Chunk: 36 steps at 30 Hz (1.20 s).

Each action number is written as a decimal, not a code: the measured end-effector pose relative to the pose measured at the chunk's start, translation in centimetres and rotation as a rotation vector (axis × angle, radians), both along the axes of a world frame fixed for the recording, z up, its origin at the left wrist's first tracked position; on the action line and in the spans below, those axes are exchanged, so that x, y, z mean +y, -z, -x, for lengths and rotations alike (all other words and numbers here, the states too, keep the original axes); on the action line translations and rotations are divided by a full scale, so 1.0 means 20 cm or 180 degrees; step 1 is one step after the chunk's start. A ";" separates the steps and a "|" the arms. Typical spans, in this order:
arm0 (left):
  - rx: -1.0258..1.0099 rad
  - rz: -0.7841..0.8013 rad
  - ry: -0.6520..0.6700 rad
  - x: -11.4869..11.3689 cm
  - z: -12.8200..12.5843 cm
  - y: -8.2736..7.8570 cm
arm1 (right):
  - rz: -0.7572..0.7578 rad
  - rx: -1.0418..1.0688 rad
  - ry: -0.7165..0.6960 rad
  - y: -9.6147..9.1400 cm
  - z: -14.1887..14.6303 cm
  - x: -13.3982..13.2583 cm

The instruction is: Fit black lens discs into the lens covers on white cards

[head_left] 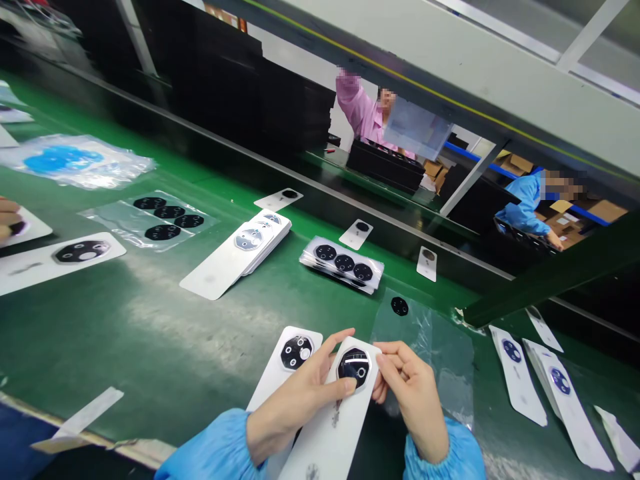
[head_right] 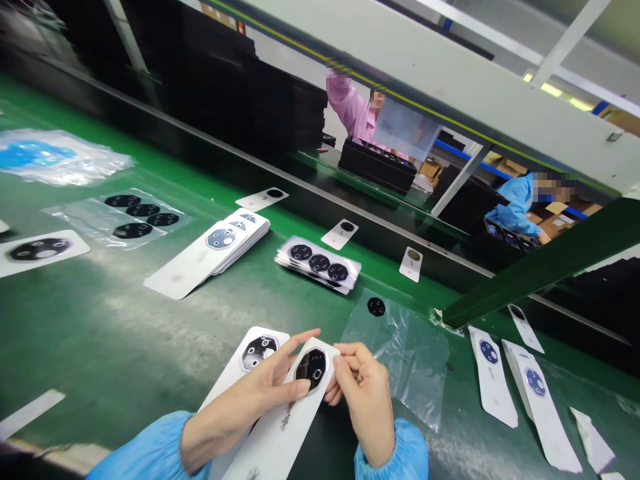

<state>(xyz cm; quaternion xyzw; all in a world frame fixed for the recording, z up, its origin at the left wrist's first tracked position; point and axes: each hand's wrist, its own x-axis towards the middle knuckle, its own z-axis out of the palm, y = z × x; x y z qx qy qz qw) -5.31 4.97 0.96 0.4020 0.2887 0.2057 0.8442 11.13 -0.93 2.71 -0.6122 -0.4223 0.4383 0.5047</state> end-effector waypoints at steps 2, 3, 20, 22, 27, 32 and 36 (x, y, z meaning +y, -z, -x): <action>0.0056 -0.0005 0.0072 0.00 0.00 0.00 | -0.0012 -0.0006 0.0000 0.00 0.00 0.00; 0.0063 -0.0011 0.0093 0.01 0.00 0.00 | -0.0019 -0.0018 0.0005 0.00 0.00 -0.01; -0.0185 0.0025 -0.0026 0.00 0.00 -0.02 | -0.0083 -0.0013 -0.0128 0.00 0.02 -0.02; -0.0204 0.0013 -0.0030 0.00 0.00 -0.02 | -0.0086 -0.0019 -0.0141 0.00 0.02 -0.02; -0.0196 -0.0015 0.0059 0.01 0.00 -0.03 | -0.0078 -0.0028 -0.0115 0.00 0.02 -0.01; -0.0112 0.0054 0.0227 0.02 0.01 -0.03 | -0.0040 0.0100 -0.0117 -0.02 0.02 -0.01; -0.0045 -0.0016 0.0205 0.03 0.03 -0.04 | 0.0257 0.0348 -0.0239 -0.02 0.02 0.01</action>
